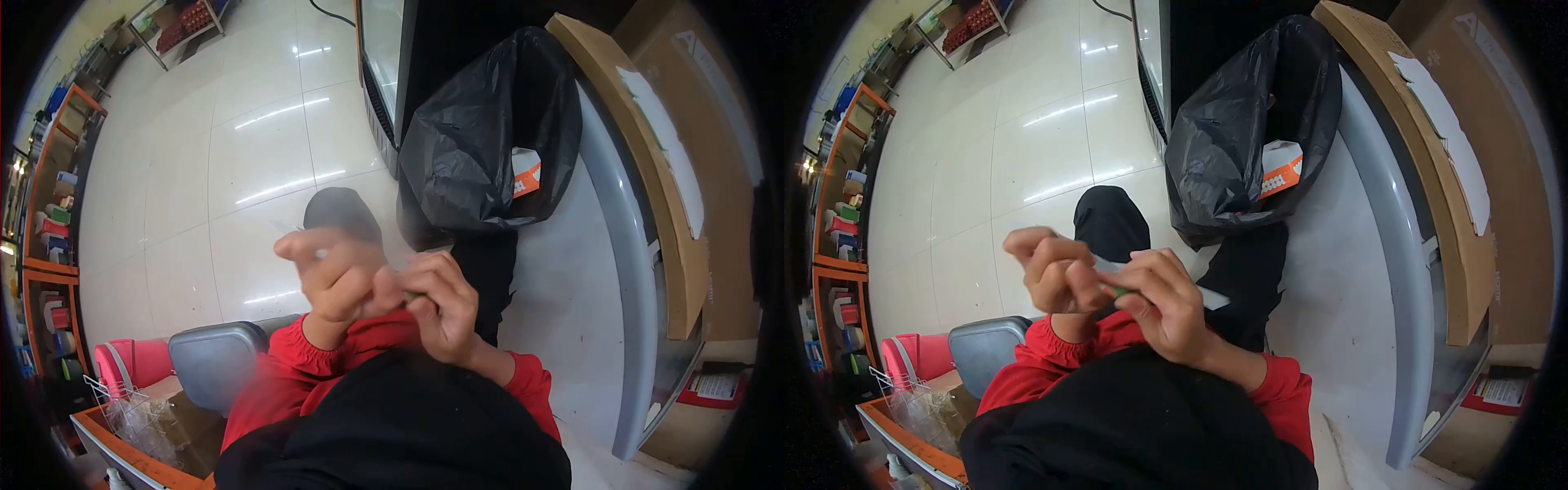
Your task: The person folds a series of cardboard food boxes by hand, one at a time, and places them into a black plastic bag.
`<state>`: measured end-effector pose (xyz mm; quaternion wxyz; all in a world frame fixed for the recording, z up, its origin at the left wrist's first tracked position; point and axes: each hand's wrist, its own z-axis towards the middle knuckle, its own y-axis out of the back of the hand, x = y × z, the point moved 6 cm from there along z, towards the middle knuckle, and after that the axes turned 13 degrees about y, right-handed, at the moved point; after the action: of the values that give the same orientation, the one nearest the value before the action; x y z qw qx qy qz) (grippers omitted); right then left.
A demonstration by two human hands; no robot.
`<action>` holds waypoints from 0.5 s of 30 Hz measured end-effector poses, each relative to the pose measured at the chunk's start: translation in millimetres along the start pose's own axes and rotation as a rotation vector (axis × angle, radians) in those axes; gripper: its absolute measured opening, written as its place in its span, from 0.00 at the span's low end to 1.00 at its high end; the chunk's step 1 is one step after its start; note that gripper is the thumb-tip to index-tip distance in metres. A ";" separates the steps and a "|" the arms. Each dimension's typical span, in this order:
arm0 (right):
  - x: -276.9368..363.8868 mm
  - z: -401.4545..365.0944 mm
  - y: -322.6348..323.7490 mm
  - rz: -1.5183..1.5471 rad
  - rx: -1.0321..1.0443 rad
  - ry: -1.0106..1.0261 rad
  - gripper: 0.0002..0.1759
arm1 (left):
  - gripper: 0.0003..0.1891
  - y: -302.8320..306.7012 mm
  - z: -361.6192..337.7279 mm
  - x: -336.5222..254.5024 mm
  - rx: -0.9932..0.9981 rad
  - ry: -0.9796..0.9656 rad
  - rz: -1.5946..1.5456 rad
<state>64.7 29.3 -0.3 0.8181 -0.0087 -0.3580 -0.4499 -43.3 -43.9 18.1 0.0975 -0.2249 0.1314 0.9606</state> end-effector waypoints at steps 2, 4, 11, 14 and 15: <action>-11.5 -7.7 4.7 0.029 -0.080 -0.096 0.18 | 0.11 -16.8 11.1 1.5 0.152 0.087 -0.008; -31.5 -19.3 16.9 0.158 -0.252 -0.353 0.18 | 0.10 -29.0 22.6 7.6 0.281 0.226 -0.075; -70.0 -6.1 10.9 0.351 -0.392 -0.441 0.14 | 0.14 -55.0 -13.7 27.3 0.892 1.156 -1.154; -60.1 -1.9 8.7 0.072 -0.304 -0.245 0.16 | 0.18 -58.4 -21.4 29.9 0.746 1.205 -1.249; -55.3 -2.1 10.1 -0.037 -0.242 -0.156 0.17 | 0.22 -58.9 -20.8 30.5 0.719 1.138 -1.276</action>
<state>54.7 75.0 -31.6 0.7723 -0.1359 -0.3637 -0.5027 -47.2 9.6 -26.1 0.5922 -0.6487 0.3008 0.3715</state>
